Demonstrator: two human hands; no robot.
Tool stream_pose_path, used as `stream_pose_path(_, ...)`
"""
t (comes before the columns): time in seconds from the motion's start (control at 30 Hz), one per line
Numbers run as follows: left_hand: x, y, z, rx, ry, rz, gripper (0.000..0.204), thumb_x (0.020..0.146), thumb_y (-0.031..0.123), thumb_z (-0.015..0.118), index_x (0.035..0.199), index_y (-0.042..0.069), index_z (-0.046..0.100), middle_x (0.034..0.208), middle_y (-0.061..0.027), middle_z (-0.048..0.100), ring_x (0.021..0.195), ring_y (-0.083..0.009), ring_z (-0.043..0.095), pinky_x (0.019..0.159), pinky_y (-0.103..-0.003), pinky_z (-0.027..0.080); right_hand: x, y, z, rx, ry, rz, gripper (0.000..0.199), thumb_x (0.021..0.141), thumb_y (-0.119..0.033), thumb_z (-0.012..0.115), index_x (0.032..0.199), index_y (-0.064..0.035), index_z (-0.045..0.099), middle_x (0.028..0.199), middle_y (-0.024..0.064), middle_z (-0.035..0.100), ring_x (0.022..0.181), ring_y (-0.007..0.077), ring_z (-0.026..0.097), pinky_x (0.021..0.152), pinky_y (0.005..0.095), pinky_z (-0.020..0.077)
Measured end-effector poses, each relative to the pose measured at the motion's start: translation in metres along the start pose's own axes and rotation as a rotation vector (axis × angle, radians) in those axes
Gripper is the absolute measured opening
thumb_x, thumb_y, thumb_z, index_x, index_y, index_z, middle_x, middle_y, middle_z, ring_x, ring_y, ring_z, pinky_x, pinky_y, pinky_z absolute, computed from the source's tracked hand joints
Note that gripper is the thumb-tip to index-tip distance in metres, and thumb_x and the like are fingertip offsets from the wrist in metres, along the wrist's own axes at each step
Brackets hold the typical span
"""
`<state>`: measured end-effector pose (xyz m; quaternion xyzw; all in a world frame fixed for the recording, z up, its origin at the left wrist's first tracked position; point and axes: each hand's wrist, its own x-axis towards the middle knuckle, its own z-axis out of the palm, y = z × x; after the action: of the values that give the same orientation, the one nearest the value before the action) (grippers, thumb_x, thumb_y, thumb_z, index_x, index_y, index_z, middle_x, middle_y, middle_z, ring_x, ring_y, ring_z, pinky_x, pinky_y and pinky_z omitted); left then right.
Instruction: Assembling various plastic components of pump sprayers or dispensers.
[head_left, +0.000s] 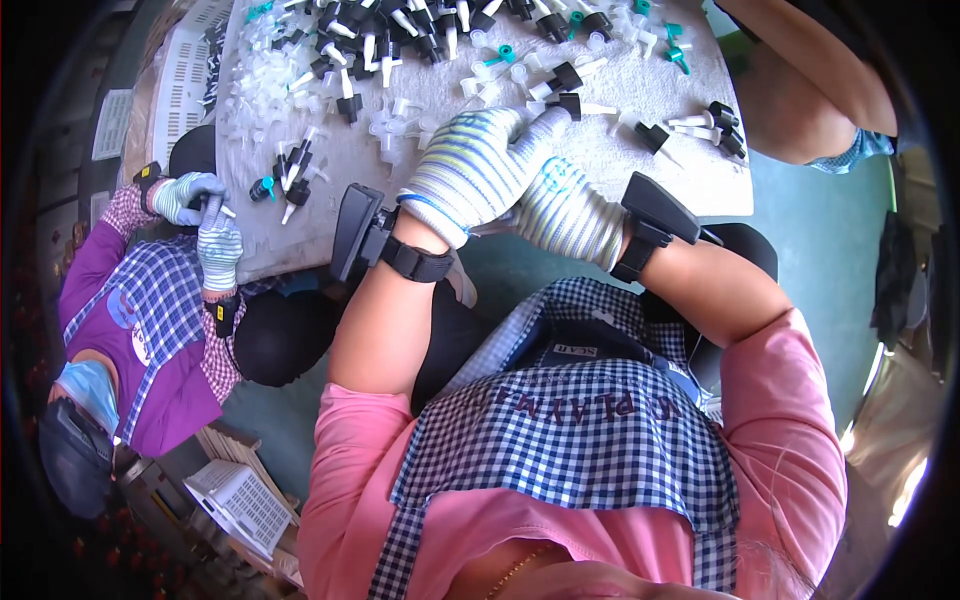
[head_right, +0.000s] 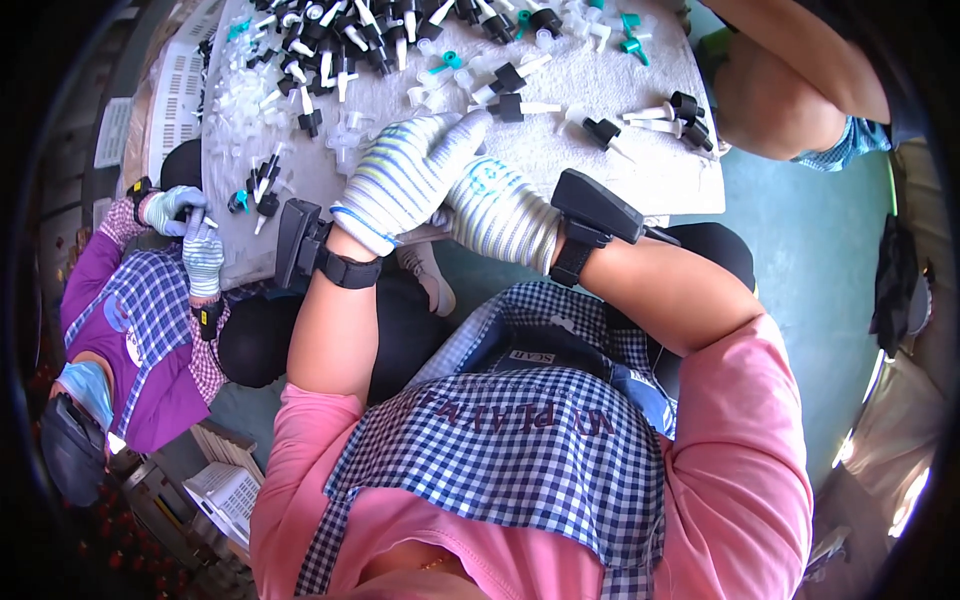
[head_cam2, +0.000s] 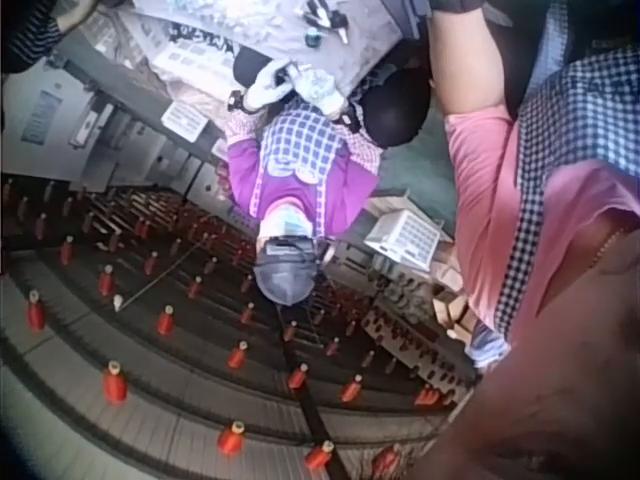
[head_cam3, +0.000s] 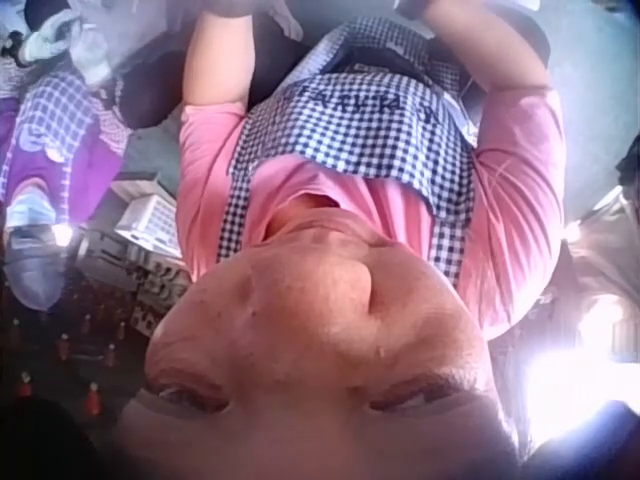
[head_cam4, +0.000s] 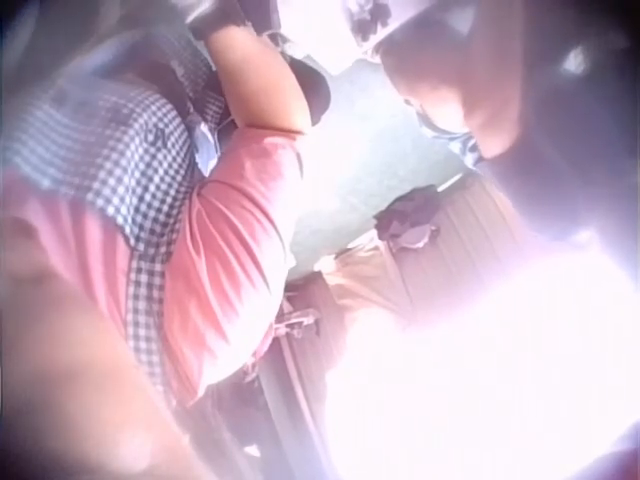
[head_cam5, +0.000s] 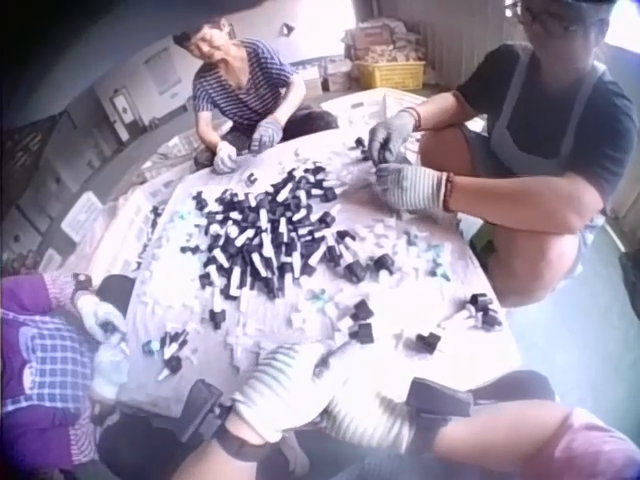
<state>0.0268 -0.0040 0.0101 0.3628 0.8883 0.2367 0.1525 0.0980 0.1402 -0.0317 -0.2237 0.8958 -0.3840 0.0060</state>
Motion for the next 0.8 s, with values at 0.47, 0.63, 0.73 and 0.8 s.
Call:
stream_pose_path(0.47,0.008,-0.004,0.016,-0.141,0.107,-0.045,0.039,0.094,0.022,0.055,0.132,0.018,0.061,0.097,-0.0167,0.067,0.083,-0.0363,0.065,0.072,-0.045,0.051,-0.003,0.004,0.011,0.014,-0.074,0.043,0.031,0.087,-0.02,0.068,0.114,-0.0052,0.066,0.106,0.0165,0.068,0.097,0.0344,0.065,0.083,0.041,0.0522)
stream_pose_path(0.63,0.004,-0.011,0.018,0.043,0.162,0.078,0.046,0.089,0.02,0.059,0.135,0.016,0.058,0.09,-0.0164,0.065,0.079,-0.0357,0.063,0.069,-0.046,0.05,0.003,-0.008,0.0,0.041,-0.025,0.033,0.034,0.083,-0.028,0.069,0.107,-0.0044,0.067,0.098,0.0193,0.068,0.088,0.0377,0.065,0.078,0.0451,0.0519)
stream_pose_path(0.73,0.005,-0.021,0.014,-0.049,0.093,0.148,0.051,0.088,0.017,0.059,0.139,0.015,0.055,0.095,-0.0174,0.064,0.083,-0.0355,0.062,0.073,-0.046,0.049,0.008,-0.011,-0.001,0.013,-0.007,0.021,0.037,0.086,-0.029,0.068,0.113,-0.0047,0.064,0.101,0.0208,0.067,0.09,0.039,0.065,0.079,0.0453,0.0519)
stream_pose_path(0.8,0.004,-0.025,0.009,-0.017,0.118,0.142,0.051,0.087,0.014,0.06,0.138,0.014,0.056,0.093,-0.0165,0.064,0.083,-0.0342,0.062,0.074,-0.046,0.049,0.018,-0.02,-0.014,0.112,-0.054,0.125,0.039,0.088,-0.029,0.067,0.118,-0.0048,0.062,0.103,0.0216,0.067,0.092,0.0395,0.065,0.08,0.0455,0.0517)
